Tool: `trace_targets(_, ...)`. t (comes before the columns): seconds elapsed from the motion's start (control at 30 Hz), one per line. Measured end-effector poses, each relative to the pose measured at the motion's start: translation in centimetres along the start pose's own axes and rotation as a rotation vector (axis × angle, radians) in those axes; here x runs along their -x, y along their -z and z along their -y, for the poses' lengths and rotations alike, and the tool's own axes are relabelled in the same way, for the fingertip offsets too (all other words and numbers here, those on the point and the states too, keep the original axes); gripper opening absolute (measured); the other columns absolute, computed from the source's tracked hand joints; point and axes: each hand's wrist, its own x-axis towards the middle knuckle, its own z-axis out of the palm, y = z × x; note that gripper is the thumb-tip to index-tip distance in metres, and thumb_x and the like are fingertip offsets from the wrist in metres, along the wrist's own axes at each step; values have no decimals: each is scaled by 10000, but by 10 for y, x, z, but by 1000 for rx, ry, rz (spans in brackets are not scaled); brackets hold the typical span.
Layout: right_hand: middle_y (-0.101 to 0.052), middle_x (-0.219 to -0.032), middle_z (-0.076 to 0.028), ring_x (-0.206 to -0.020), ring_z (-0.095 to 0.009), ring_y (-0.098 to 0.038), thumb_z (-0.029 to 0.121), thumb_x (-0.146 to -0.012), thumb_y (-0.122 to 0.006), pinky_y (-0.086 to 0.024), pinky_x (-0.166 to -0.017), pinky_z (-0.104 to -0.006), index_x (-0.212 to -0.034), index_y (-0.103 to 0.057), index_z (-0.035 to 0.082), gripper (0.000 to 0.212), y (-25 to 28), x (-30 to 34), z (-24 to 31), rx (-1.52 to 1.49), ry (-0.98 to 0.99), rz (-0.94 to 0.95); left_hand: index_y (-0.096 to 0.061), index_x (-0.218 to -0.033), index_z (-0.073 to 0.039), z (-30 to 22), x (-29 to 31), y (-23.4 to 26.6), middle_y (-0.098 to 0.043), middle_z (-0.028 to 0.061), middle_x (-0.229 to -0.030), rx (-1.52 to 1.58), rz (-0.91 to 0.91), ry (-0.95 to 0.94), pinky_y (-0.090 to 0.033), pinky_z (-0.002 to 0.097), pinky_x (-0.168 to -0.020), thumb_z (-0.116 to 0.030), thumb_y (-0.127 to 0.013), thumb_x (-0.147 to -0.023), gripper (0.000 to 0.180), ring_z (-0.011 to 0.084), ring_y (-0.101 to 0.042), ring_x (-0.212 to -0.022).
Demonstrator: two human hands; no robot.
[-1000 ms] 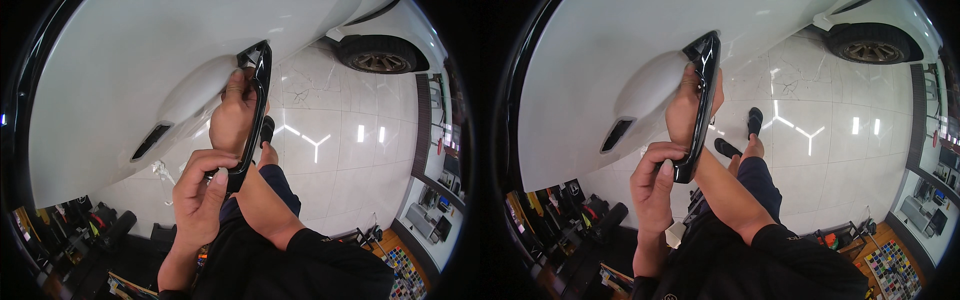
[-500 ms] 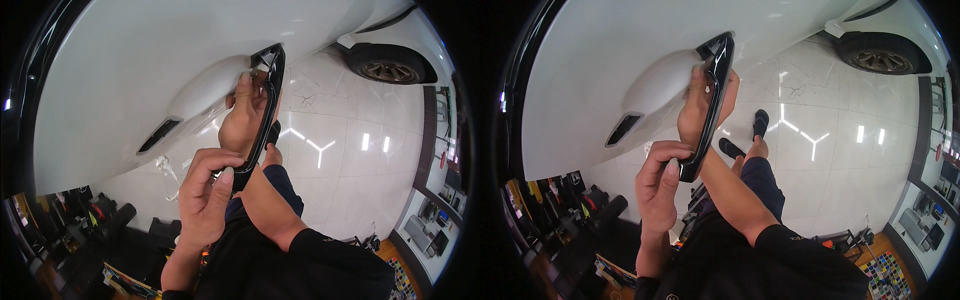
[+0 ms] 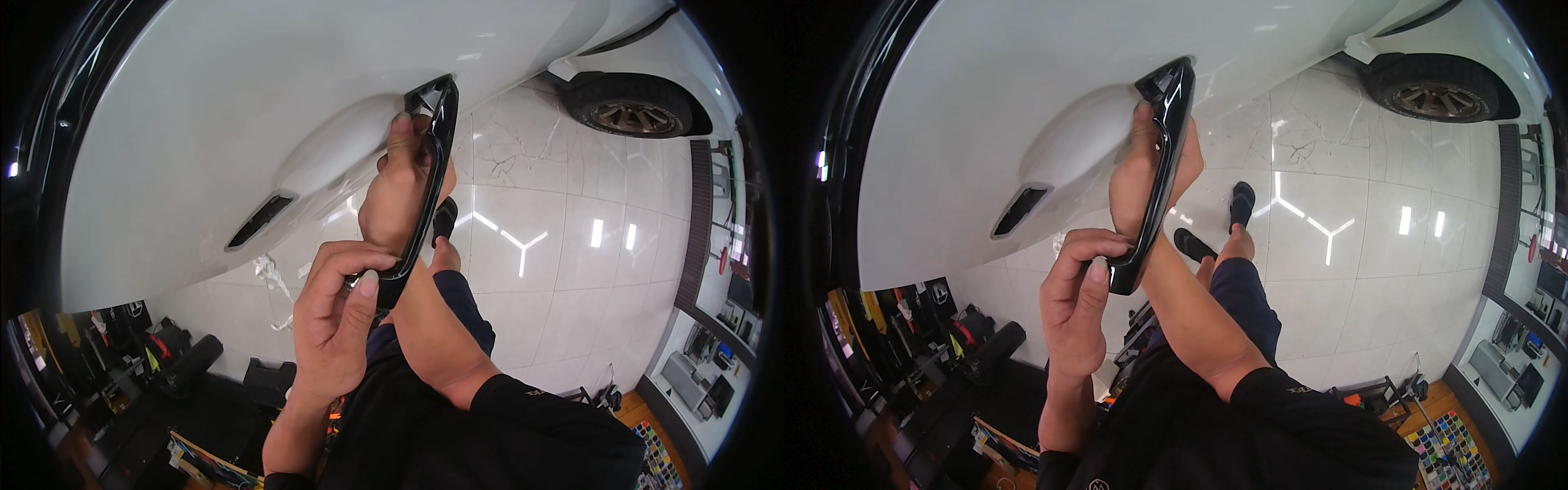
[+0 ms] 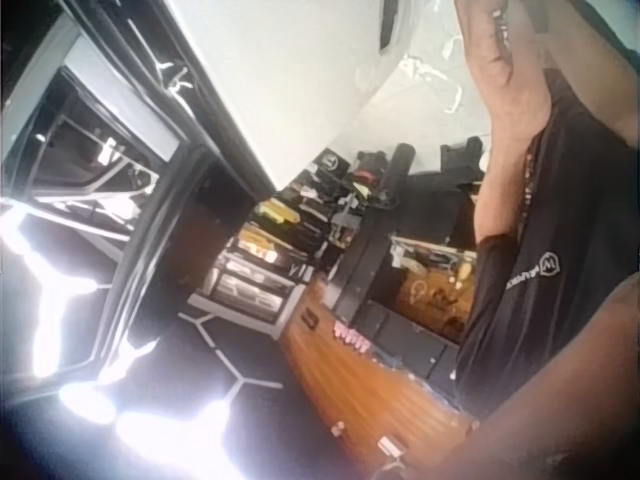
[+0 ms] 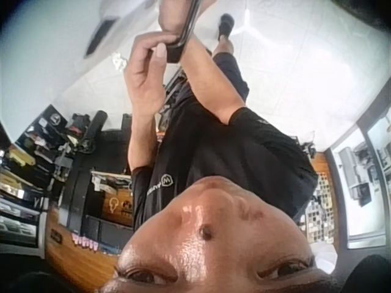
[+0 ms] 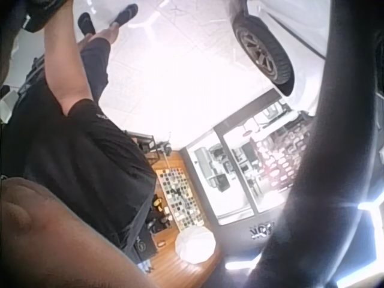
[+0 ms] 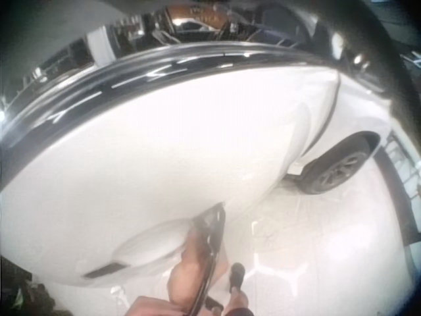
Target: The person removes a car door handle, cleans the mounting area, and reinstalls the handle using a screwdriver. The person repeatedly aligns and secures the handle to the door panel.
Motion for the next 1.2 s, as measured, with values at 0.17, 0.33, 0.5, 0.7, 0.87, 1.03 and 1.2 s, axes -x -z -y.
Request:
trace_targets(0.17,-540,-746,35,-721,-60,-430,91,-1021,-671,-343,-623,-269,-969,-659,3,102,-6,6,-2,-11,-52,-22,-636,-1188,40,-2,0,-2,-578,122,-1200,-4,-17,8,-462,295,-986,-54,-525,-1074,185,183,-591,-1101)
trace_targets(0.33,-518,-730,37,-694,-62,-409,87,-1030,-660,-331,-605,-278,-978,-658,-1,102,-9,6,0,-20,-48,-29,-625,-1181,42,-6,0,-3,-569,133,-1202,-60,-16,16,-460,297,-986,-69,-515,-1077,187,188,-582,-1102)
trace_targets(0.5,-519,-724,41,-662,-64,-402,116,-1026,-682,-333,-590,-281,-989,-666,-5,127,-10,9,-3,-62,-83,-55,-619,-1185,32,-9,-1,-6,-559,147,-1206,-113,-16,7,-461,312,-986,-77,-502,-1075,194,211,-580,-1105)
trace_targets(0.7,-530,-735,41,-682,-68,-430,141,-1019,-703,-357,-598,-273,-992,-663,2,147,-8,11,-9,-30,8,-54,-659,-1176,7,-13,-4,-2,-581,164,-1210,-281,-9,6,-463,348,-994,-94,-557,-1047,193,251,-591,-1107)
trace_targets(0.87,-555,-774,27,-701,-73,-457,133,-1035,-674,-371,-613,-267,-988,-643,3,141,4,5,-10,-70,15,102,-718,-1164,-22,-25,-34,9,-649,119,-1145,-556,-234,-50,-473,357,-967,-123,-645,-988,216,243,-627,-1085)
trace_targets(1.03,-582,-808,15,-710,-72,-501,113,-1043,-653,-399,-614,-245,-1018,-628,-7,125,15,0,-6,-48,-19,213,-695,-1194,45,-16,-76,-15,-700,172,-968,-549,-244,6,-533,378,-724,-280,-588,-1050,371,254,-658,-783)
trace_targets(1.2,-686,-902,-53,-778,-81,-629,14,-1025,-623,-490,-684,-215,-1090,-621,-38,84,19,2,7,-69,-48,203,-701,-1239,43,-23,-108,-6,-736,125,-1103,-121,-52,453,-505,354,-938,-344,-559,-1082,441,207,-679,-984)
